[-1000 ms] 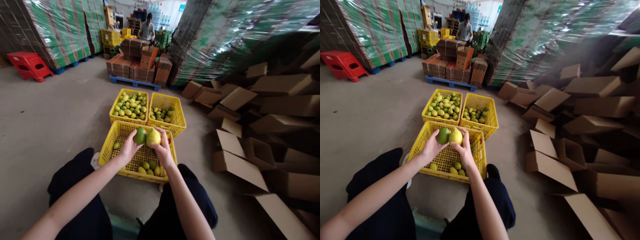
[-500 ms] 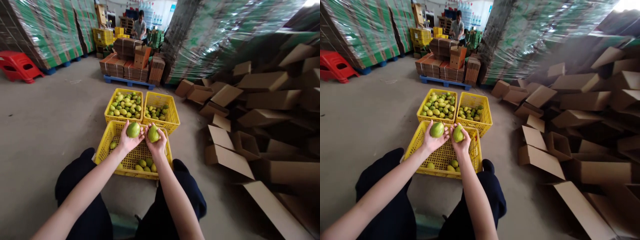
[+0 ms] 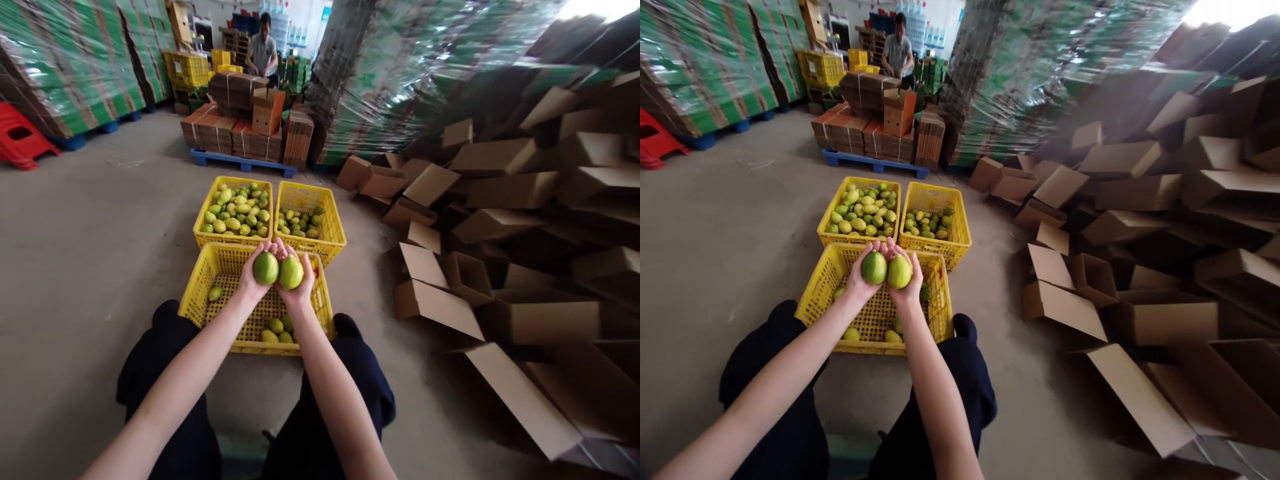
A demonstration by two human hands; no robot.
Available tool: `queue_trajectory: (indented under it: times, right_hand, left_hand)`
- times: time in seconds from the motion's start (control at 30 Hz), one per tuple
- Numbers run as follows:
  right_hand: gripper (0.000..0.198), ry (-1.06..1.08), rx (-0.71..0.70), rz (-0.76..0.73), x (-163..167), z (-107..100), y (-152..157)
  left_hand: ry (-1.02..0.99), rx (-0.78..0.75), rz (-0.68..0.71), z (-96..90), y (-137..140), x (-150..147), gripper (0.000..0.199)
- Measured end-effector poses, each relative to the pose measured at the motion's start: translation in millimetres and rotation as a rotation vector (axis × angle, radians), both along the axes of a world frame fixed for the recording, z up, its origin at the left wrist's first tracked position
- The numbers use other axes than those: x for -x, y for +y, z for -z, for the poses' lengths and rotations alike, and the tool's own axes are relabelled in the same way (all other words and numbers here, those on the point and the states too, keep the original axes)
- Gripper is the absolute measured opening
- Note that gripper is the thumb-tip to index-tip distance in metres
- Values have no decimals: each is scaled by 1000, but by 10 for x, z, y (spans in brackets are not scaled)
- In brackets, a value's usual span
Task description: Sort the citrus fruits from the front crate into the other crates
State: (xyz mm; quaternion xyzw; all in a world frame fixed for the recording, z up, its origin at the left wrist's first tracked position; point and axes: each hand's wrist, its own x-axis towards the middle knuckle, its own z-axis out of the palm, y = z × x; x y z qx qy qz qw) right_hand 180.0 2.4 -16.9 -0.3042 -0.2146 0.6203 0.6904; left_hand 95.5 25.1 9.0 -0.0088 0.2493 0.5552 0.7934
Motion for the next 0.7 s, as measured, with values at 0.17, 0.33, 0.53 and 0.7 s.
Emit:
queue_trajectory:
  times: [0.17,0.33,0.53,0.7]
  right_hand:
    - [45,8,2,-22,-25,-14,1]
    - [49,81,34,-19,-25,-30,-4]
    - [47,89,69,-11,-31,-25,1]
    - [33,78,99,30,-46,-19,13]
  left_hand:
    - [-32,-9,9,2,-7,-6,25]
    - [-22,-18,11,49,28,21,21]
    - [27,-4,31,57,46,21,17]
    - [58,6,33,23,42,18,13]
